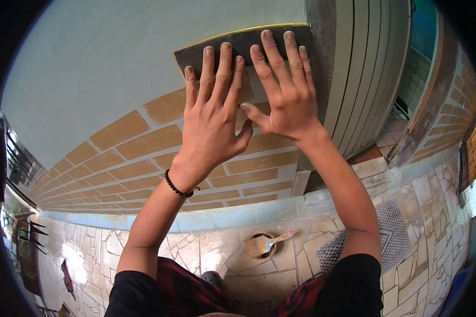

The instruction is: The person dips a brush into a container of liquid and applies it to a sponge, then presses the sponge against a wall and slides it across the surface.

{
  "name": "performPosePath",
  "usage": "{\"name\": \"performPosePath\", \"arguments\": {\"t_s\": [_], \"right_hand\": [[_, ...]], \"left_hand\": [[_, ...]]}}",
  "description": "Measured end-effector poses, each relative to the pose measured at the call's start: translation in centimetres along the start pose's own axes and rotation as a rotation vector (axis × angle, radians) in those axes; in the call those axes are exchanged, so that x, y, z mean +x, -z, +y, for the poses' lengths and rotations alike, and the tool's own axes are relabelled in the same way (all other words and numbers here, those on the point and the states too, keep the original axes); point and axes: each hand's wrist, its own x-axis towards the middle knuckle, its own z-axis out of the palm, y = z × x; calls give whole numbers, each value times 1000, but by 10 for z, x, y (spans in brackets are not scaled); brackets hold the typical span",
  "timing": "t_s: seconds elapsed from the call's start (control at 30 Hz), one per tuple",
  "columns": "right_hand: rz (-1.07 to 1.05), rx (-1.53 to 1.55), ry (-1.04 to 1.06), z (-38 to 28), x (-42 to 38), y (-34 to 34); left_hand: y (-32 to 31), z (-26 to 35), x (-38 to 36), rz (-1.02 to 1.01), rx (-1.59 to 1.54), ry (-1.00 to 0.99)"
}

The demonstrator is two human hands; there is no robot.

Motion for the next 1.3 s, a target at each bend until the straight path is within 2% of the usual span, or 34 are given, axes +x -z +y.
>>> {"name": "performPosePath", "arguments": {"t_s": [0.23,0.43,0.63,0.93,1.3], "right_hand": [[-4,21,5,-3,0,8],[62,114,60,7,-3,11],[127,162,21,4,-2,2],[85,191,33,8,4,10],[198,196,68,8,7,11]], "left_hand": [[-2,0,-3,25,-17,-21],[16,-13,-6,19,-178,-88],[16,-12,-4,-39,-117,-82],[10,-16,-3,-24,-90,-95],[15,-16,-7,14,-144,-109]]}}
